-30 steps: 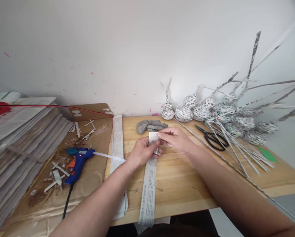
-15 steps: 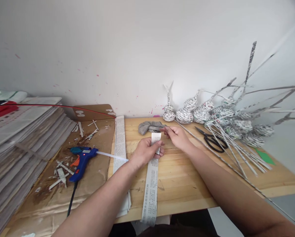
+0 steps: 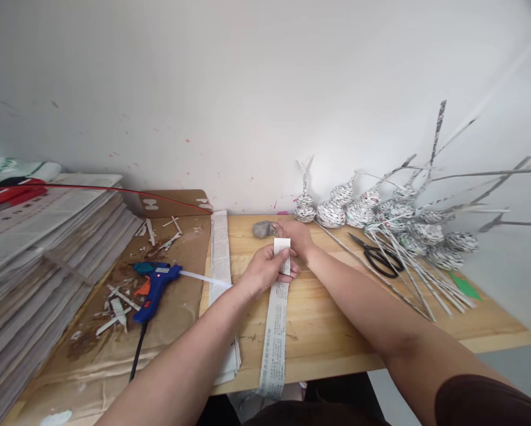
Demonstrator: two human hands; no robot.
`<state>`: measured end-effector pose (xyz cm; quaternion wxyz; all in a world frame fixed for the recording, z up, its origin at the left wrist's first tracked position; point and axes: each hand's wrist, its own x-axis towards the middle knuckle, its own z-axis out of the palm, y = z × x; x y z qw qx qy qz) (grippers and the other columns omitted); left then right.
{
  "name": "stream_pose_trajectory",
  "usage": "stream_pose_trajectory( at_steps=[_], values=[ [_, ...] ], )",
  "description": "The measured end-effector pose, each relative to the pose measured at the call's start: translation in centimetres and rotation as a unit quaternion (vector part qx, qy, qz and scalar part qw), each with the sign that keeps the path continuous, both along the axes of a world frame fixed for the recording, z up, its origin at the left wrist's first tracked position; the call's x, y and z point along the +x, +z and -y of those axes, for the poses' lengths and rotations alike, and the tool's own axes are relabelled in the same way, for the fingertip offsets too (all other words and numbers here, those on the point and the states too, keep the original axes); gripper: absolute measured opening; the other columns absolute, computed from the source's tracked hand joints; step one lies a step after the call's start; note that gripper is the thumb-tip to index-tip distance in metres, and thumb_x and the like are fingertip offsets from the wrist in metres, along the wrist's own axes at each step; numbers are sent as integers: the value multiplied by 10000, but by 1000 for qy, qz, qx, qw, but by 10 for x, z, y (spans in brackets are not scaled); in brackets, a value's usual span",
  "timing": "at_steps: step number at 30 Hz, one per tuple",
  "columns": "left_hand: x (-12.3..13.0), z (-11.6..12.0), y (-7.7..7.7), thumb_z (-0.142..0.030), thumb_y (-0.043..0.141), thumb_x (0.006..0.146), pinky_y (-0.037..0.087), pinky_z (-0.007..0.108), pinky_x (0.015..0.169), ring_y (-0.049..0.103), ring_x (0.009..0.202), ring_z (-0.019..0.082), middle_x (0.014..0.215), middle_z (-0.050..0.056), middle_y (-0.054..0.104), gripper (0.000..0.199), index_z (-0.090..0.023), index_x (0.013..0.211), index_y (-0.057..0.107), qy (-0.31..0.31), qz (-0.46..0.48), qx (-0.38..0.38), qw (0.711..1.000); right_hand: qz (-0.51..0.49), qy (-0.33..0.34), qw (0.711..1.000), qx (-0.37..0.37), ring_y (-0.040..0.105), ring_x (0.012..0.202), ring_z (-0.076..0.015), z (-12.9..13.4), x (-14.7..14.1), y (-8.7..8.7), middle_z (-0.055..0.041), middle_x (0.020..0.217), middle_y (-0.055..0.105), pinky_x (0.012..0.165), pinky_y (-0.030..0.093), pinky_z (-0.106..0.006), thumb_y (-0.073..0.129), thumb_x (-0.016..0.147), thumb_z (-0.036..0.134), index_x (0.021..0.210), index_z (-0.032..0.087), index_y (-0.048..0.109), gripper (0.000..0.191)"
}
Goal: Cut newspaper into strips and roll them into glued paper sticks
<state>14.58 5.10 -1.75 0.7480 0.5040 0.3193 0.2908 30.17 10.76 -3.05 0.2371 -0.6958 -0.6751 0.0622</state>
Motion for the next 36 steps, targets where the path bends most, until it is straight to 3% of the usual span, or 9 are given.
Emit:
stream_pose_trajectory(
  at_steps=[5, 11, 13, 15, 17, 22, 36],
  values=[
    [0, 0, 0, -259, 582, 860, 546, 229, 552, 655, 636, 137, 729, 71, 668, 155, -111, 864, 627, 23, 10, -26, 999, -118, -15, 993, 10, 607, 729, -193, 0, 4, 3, -81, 770, 682, 636, 390, -272, 364, 917, 569, 764, 165, 644, 515],
    [-1, -1, 1, -285, 609, 844, 542, 225, 563, 648, 614, 131, 722, 77, 671, 184, -106, 861, 645, 27, 7, -22, 999, -264, 27, 964, -33, 579, 592, -148, 48, 17, 7, -60, 689, 660, 531, 412, -244, 401, 897, 537, 811, 139, 641, 474],
    [-1, -1, 0, -325, 623, 834, 540, 228, 567, 644, 613, 130, 720, 73, 673, 223, -108, 877, 655, 28, 3, -13, 1000, -340, 75, 934, -75, 584, 609, -140, 63, 22, 8, -64, 728, 668, 514, 406, -229, 462, 875, 529, 884, 134, 663, 443],
    [-1, -2, -2, -368, 638, 819, 538, 230, 577, 642, 622, 131, 725, 65, 675, 264, -115, 891, 666, 25, -1, -3, 1000, -430, 128, 886, -118, 584, 657, -131, 73, 25, 10, -66, 806, 671, 526, 404, -216, 557, 840, 508, 956, 140, 675, 403],
    [-1, -2, -3, -410, 657, 797, 538, 239, 594, 643, 637, 135, 733, 58, 678, 305, -125, 902, 674, 19, -2, 5, 1000, -484, 157, 850, -139, 565, 674, -119, 77, 25, 13, -62, 836, 660, 538, 398, -211, 618, 820, 485, 940, 142, 689, 370],
    [-1, -1, -4, -471, 686, 752, 537, 261, 621, 648, 660, 152, 742, 61, 686, 372, -128, 896, 681, 5, -14, 11, 1000, -479, 164, 851, -141, 473, 559, -86, 79, 20, 18, -7, 637, 587, 484, 327, -207, 626, 821, 491, 803, 128, 696, 370],
    [1, 1, -7, -460, 634, 802, 547, 269, 624, 656, 652, 155, 719, 63, 691, 363, -123, 933, 667, 4, -32, 31, 999, -500, 134, 847, -122, 418, 519, -78, 79, 15, 20, 11, 597, 540, 430, 280, -202, 656, 788, 405, 807, 129, 721, 284]
  ],
)
